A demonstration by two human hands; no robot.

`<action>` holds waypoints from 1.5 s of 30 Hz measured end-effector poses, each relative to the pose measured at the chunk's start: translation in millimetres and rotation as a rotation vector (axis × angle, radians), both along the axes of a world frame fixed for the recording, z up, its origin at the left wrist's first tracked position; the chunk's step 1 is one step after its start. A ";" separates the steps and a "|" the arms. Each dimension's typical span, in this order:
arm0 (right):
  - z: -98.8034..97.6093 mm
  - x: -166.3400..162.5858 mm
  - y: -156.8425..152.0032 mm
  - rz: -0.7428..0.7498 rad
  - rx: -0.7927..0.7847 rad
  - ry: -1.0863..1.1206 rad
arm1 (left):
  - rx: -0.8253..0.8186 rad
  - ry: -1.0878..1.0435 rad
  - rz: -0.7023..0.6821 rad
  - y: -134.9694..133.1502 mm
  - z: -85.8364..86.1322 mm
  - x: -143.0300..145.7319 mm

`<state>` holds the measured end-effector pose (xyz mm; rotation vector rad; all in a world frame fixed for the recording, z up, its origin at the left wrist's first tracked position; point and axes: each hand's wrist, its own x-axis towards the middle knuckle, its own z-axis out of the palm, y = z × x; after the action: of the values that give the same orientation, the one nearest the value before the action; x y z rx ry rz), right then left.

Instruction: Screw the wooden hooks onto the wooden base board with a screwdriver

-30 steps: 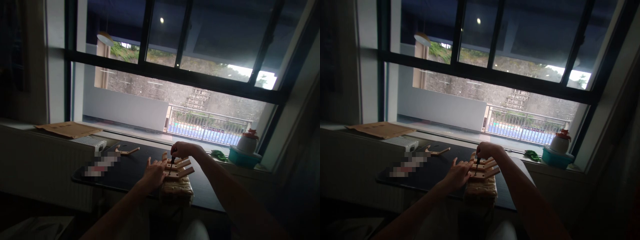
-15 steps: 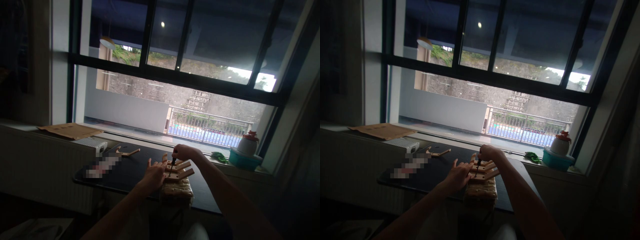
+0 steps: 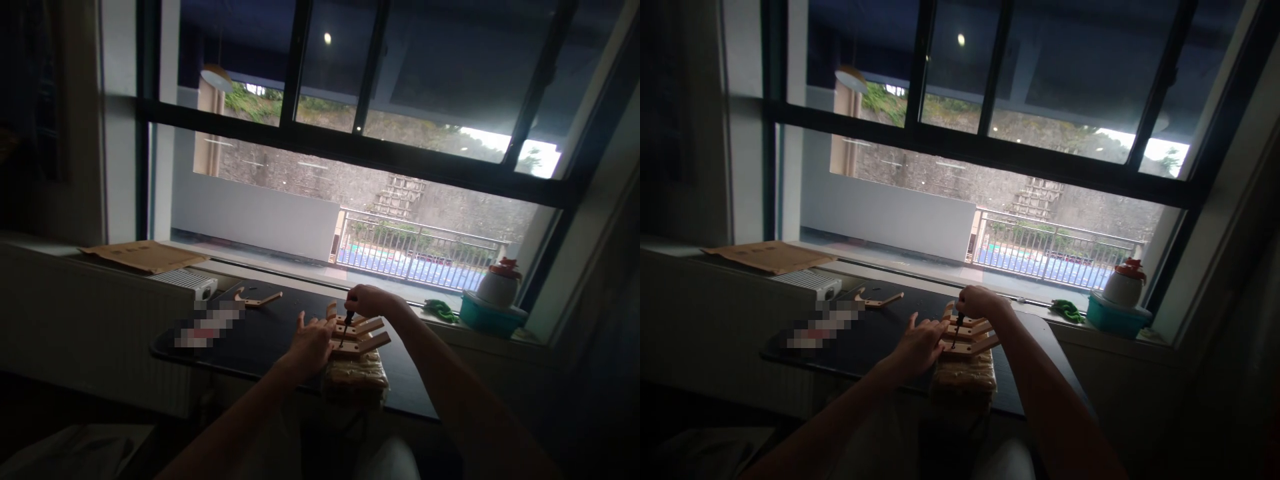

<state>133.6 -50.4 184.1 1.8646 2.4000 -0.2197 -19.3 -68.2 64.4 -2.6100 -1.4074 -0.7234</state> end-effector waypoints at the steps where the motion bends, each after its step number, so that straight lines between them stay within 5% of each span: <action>1: -0.6 0.2 0.0 -0.006 0.006 0.000 | 0.001 -0.001 0.000 -0.2 0.3 0.0; 11: 16.7 2.6 0.4 0.004 -0.083 0.093 | 0.003 0.006 0.009 -0.1 1.4 0.2; 25: -1.9 -0.7 1.0 -0.017 0.045 0.005 | -0.025 0.012 0.014 -2.6 3.7 0.3; 36: 17.3 2.8 -5.9 0.086 -0.127 0.014 | -0.008 0.005 0.012 -1.7 2.1 0.3; 45: 1.7 0.7 0.6 0.043 -0.047 -0.067 | -0.013 0.001 0.011 -1.2 1.6 -0.2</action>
<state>134.3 -49.9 185.8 1.7697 2.3667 -0.2046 -19.5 -69.4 66.0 -2.6093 -1.4301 -0.7133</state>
